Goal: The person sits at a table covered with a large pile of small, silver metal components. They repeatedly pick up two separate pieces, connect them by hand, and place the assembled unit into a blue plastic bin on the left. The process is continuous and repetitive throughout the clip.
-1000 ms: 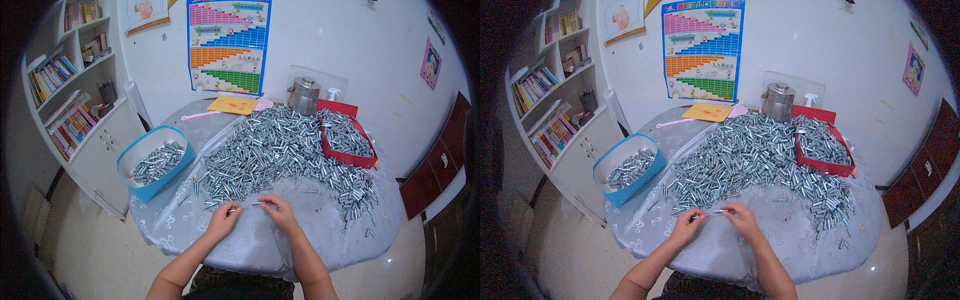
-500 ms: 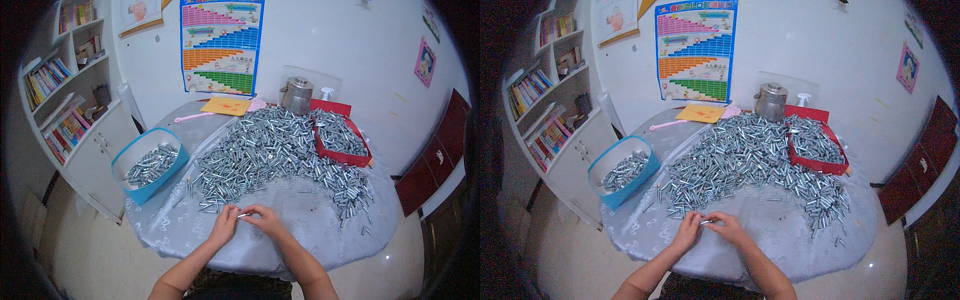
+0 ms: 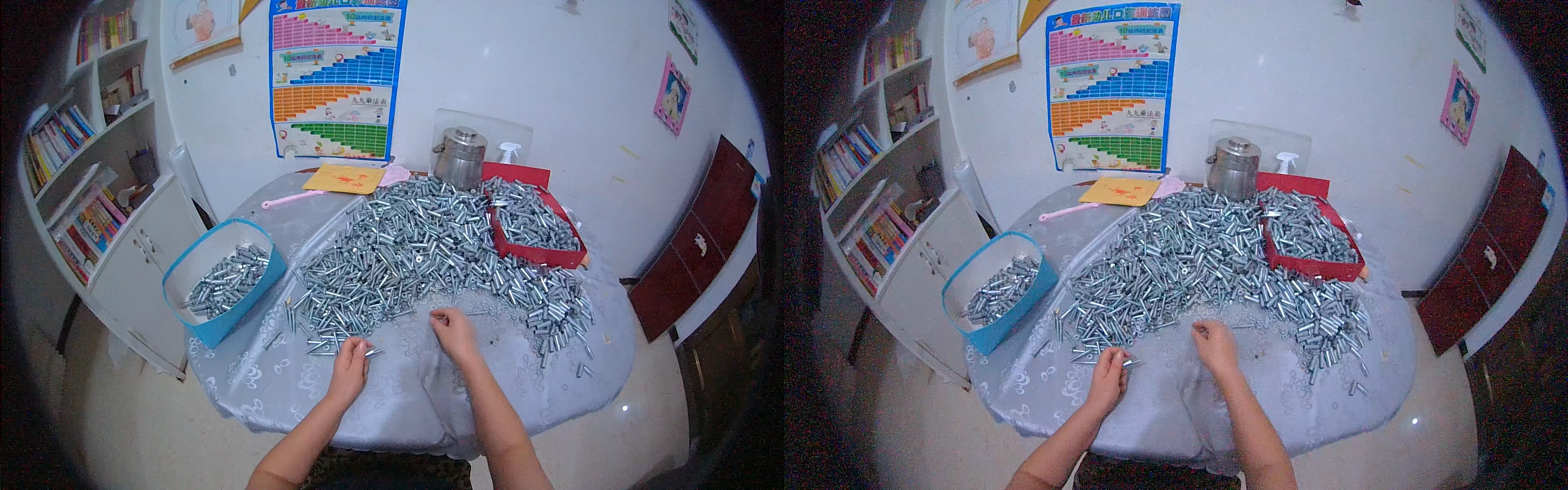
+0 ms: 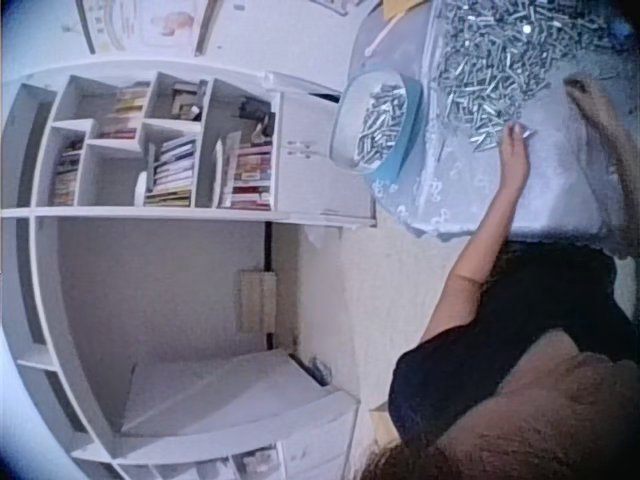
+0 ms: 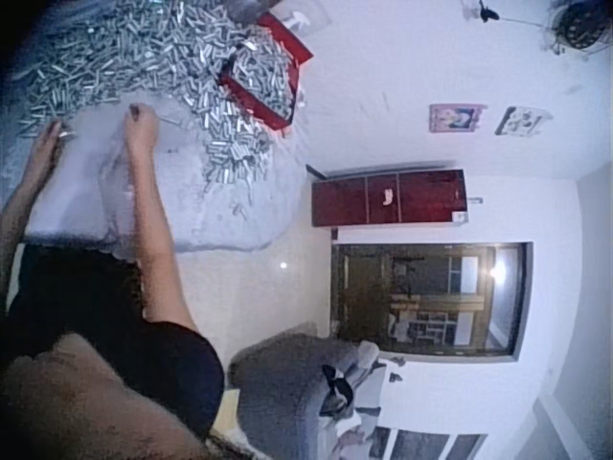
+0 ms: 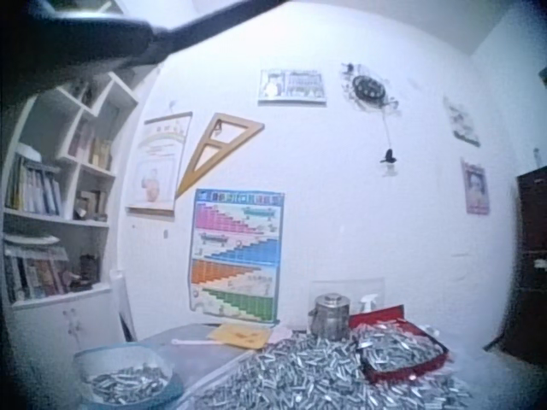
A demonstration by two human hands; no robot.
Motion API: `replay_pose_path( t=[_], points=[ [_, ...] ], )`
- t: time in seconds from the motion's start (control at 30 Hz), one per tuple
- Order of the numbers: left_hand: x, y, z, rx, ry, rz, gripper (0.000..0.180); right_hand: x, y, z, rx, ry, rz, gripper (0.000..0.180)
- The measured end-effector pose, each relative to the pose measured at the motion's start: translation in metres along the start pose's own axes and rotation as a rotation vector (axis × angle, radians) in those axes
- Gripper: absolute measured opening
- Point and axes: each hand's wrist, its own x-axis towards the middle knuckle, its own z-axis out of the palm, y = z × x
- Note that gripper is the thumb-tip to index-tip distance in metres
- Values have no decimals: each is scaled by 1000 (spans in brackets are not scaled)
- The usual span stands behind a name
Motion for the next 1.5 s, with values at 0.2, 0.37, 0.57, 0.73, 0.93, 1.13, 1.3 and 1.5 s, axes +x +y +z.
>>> replay_pose_path(
  t=[0.2,0.37,0.57,0.73,0.93,1.13,1.3,1.5],
  points=[
    [1,2,0,-52,-15,-26,17,27,11,-1,-229,63,-72,21],
    [0,2,-2,-57,-7,-59,16,34,8,7,-231,116,13,24],
    [0,3,-3,-142,-21,-74,16,45,12,3,-230,-18,76,27],
    [-1,5,-6,-216,-29,-104,17,44,-2,-2,-257,-43,105,24],
    [-2,8,-8,-310,-31,-158,20,-3,-32,12,409,-326,107,22],
    [-3,7,-8,-311,-65,-170,22,-31,-40,38,662,-527,165,16],
    [-2,3,-12,-372,-92,-206,22,-37,-45,44,652,-490,95,16],
    [-1,0,-14,-463,-112,-220,22,-50,-58,42,252,-244,-308,18]
  ],
)
